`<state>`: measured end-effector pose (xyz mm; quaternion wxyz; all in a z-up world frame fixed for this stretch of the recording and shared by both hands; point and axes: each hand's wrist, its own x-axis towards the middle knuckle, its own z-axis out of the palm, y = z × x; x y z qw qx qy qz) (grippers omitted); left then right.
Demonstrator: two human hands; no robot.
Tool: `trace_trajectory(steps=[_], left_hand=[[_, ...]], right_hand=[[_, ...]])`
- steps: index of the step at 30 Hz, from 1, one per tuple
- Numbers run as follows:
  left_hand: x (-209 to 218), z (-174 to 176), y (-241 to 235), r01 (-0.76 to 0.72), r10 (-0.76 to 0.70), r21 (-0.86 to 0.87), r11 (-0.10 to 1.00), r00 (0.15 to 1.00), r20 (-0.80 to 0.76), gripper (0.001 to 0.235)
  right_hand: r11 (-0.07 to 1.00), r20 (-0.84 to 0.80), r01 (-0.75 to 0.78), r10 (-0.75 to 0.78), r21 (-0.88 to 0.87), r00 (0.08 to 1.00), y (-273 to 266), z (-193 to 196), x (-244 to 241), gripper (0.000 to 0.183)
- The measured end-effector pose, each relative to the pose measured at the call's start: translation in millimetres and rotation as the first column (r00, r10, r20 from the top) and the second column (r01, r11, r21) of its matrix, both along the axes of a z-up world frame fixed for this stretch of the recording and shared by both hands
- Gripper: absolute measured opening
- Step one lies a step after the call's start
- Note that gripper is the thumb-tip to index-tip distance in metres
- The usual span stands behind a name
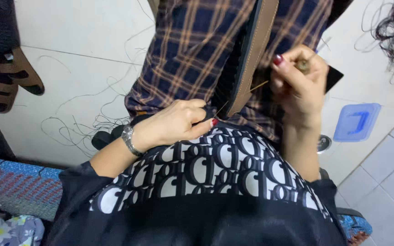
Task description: The person sits on the floor and sews a brown leather strip onto a plaid fabric item using a needle and thread. They repeatedly push the needle through the material and pull the thread to secure the strip.
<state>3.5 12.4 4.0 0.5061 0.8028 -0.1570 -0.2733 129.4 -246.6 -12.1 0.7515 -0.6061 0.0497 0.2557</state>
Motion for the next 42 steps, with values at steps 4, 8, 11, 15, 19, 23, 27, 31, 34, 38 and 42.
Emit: trace_trajectory(steps=[4,8,11,15,19,23,27,31,34,38,42], left_hand=[[0.0,-43.8,103.3,-0.019,-0.019,-0.125,0.992,0.956,-0.294,0.026],[-9.8,-39.2,152.6,-0.377,0.302,0.894,0.241,0.905,0.300,0.041],[41.2,11.8,87.9,-0.500,0.369,0.492,0.713,0.864,0.344,0.043],[52.8,11.9,25.2,-0.176,0.038,0.403,0.898,0.944,0.328,0.071],[56.0,-9.8,6.4,-0.058,-0.133,0.403,0.913,0.893,0.430,0.087],[55.9,-16.2,3.6,-0.077,-0.124,0.387,0.919,0.876,0.467,0.088],[52.9,-27.9,3.1,-0.127,-0.074,0.326,0.937,0.838,0.540,0.097],[52.5,-34.7,-1.3,-0.130,-0.097,0.358,0.925,0.829,0.551,0.099],[55.6,-34.3,-3.3,-0.155,-0.085,0.325,0.933,0.783,0.616,0.099],[56.9,-42.4,-3.7,-0.191,-0.041,0.259,0.947,0.726,0.687,0.106],[58.9,-44.8,5.2,-0.175,-0.094,0.309,0.935,0.716,0.692,0.105]], right_hand=[[0.763,0.385,-0.100,0.430,-0.638,0.817,-52.5,22.8,8.9,0.012],[0.542,0.382,-0.476,0.836,-0.692,0.395,-58.8,32.9,-9.3,0.057],[0.274,0.229,-0.306,0.958,-0.912,0.172,-42.5,26.3,-22.4,0.056],[0.284,0.253,-0.251,0.956,-0.926,0.148,-40.2,28.3,-18.1,0.054],[0.266,0.213,-0.339,0.959,-0.902,0.185,-41.6,29.9,-14.9,0.060],[0.272,0.197,-0.391,0.955,-0.879,0.220,-38.5,34.4,-14.1,0.059],[0.229,0.143,-0.427,0.964,-0.875,0.225,-35.6,40.1,-10.5,0.064],[0.036,-0.062,-0.429,0.975,-0.903,0.212,-21.1,61.5,-10.6,0.075],[-0.053,-0.157,-0.412,0.962,-0.910,0.224,-9.1,74.7,-11.2,0.073],[0.190,0.023,-0.463,0.939,-0.866,0.342,-3.1,71.8,-10.4,0.068],[0.284,0.150,-0.417,0.933,-0.864,0.326,17.6,76.5,-3.3,0.056]])
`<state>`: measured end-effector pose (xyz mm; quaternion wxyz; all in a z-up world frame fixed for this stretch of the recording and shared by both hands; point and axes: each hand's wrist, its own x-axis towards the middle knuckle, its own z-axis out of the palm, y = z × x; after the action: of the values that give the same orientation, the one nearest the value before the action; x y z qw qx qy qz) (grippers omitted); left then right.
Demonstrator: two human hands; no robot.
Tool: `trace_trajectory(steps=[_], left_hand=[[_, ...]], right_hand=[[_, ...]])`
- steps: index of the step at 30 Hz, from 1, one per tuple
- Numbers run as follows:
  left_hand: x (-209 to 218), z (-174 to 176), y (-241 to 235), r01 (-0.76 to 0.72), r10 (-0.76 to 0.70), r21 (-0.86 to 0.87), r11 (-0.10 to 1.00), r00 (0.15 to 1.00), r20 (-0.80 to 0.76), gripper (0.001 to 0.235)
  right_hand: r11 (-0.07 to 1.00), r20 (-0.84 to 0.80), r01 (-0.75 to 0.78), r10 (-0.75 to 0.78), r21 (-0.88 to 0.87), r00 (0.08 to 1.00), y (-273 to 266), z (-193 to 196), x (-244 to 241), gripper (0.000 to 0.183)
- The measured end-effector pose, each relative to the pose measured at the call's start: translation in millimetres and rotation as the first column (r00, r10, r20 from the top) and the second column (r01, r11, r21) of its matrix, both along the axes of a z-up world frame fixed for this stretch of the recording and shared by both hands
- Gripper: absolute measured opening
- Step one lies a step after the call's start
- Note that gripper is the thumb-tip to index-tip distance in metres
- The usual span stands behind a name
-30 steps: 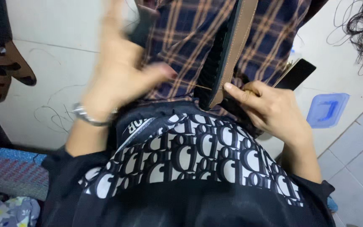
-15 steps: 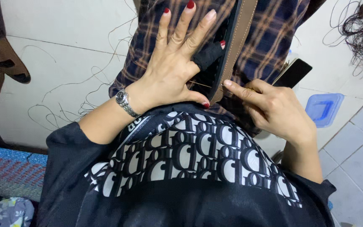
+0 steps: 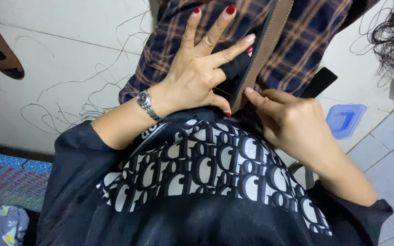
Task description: The person sits on the floor and sews a brown leather strip onto a plaid fabric item using a needle and thread. They repeatedly push the needle through the material and pull the thread to secure the strip.
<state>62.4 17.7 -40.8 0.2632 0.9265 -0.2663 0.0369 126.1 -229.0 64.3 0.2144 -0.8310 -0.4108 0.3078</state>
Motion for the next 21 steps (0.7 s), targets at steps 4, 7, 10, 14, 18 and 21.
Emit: trace_trajectory(steps=[4,7,10,14,18,21], left_hand=[[2.7,-3.2,-0.1,0.021,-0.021,-0.007,1.000,1.000,0.019,0.096],[-16.1,3.3,-3.0,-0.053,0.052,-0.038,0.998,0.998,-0.030,0.091],[-36.5,17.4,-4.0,-0.147,0.128,-0.167,0.975,0.985,-0.120,0.065],[-43.5,33.7,-9.8,-0.293,-0.375,-0.848,0.442,0.799,-0.471,0.018],[-71.3,14.1,-26.6,-0.679,-0.477,-0.620,0.392,0.426,-0.769,0.018],[-59.4,36.7,-22.2,-0.753,-0.380,-0.559,0.347,0.433,-0.818,0.018]], right_hand=[[0.998,0.111,-0.063,0.065,-0.022,0.992,12.4,2.5,4.2,0.032],[0.995,0.126,-0.089,0.082,0.051,0.989,4.4,4.9,-0.5,0.031],[0.987,0.131,-0.067,0.048,0.147,0.990,-18.9,-3.6,-11.7,0.035],[0.998,0.207,0.014,-0.025,0.055,0.978,-34.5,-19.1,-27.4,0.021],[0.998,0.491,0.008,0.023,-0.061,0.871,-30.1,-28.3,-33.7,0.020],[0.999,0.483,0.023,-0.034,0.028,0.875,-32.3,-39.1,-38.7,0.019]])
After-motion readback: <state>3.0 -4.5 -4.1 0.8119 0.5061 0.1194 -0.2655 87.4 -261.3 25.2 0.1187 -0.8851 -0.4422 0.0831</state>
